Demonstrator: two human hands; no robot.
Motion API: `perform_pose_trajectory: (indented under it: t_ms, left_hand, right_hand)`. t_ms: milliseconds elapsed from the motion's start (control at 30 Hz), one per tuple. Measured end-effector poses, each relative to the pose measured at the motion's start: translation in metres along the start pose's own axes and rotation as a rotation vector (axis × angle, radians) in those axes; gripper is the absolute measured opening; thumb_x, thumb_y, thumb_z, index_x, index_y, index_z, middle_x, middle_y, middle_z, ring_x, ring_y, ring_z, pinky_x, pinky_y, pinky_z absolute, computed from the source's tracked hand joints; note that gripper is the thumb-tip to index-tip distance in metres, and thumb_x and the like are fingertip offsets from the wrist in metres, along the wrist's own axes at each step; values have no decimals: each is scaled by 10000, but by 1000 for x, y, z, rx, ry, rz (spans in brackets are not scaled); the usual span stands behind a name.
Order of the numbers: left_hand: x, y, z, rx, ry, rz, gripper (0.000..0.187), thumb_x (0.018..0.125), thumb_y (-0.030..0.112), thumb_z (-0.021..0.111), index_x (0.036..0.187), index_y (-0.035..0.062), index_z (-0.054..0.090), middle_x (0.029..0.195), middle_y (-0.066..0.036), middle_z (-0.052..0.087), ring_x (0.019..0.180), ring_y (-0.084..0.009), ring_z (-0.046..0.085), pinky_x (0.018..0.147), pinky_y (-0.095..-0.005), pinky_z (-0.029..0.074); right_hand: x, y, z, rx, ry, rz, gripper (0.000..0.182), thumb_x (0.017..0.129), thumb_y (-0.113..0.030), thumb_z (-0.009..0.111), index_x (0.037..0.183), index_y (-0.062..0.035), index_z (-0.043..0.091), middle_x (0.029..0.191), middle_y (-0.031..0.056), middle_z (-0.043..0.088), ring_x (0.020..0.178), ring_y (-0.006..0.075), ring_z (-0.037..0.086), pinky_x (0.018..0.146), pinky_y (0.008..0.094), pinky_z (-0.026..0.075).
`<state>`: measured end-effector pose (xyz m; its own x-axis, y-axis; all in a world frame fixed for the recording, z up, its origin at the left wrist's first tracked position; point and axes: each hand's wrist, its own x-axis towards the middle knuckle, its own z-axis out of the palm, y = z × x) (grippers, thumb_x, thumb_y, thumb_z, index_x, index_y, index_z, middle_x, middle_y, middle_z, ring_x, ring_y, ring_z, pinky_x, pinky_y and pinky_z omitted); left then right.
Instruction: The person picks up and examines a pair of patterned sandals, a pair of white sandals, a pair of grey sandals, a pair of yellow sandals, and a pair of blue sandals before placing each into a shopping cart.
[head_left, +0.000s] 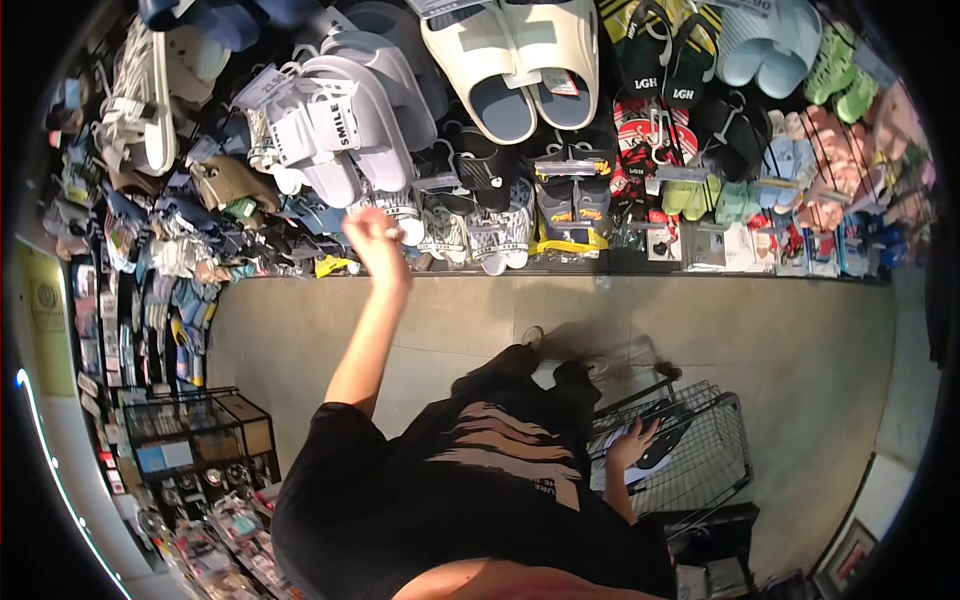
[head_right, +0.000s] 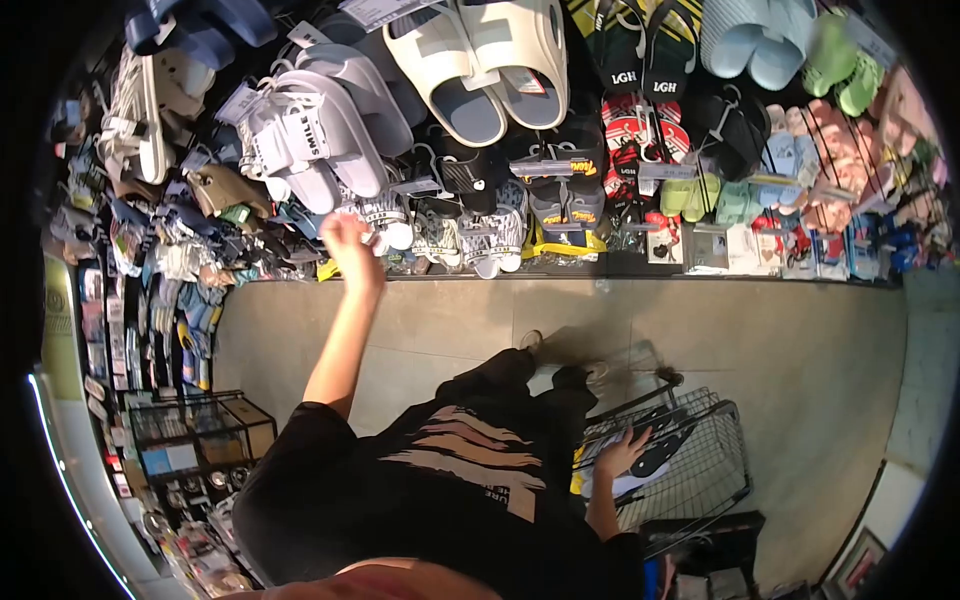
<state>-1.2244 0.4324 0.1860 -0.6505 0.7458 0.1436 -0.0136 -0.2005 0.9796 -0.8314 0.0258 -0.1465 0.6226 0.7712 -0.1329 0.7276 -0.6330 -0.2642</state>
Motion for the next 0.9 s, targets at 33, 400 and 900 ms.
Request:
perform_pose_trajectory:
  t_ms: [33, 400, 900]
  left_hand:
    - [-20, -18, -10, 133, -172, -57, 209, 948, 80, 610, 1127, 150, 527, 973, 14, 556, 805, -101, 525, 674, -291, 457]
    - [-68, -249, -186, 758, -1294, 339, 462, 760, -125, 484, 1164, 61, 609, 1159, -216, 549, 1146, -431, 517, 969, -449, 458]
    - [189, -370, -412, 775, -1938, -204, 250, 794, 82, 767, 1028, 43, 687, 866, -92, 684, 779, -225, 661, 709, -334, 544]
  right_hand:
    - [0, 0, -2, -1, 3, -15, 520, 768, 20, 571, 1269, -117, 601, 1620, 135, 290, 1168, 471, 538, 924, 504, 492]
    - [-4, 11, -14, 108, 193, 27, 793, 795, -12, 642, 1532, -56, 350, 1629, 299, 145, 1431, 503, 312, 1135, 496, 354]
    - [-294, -116, 5, 158, -117, 620, 561, 988, -462, 515, 1326, -14, 530, 1302, 213, 565, 1210, 419, 549, 1021, 501, 449]
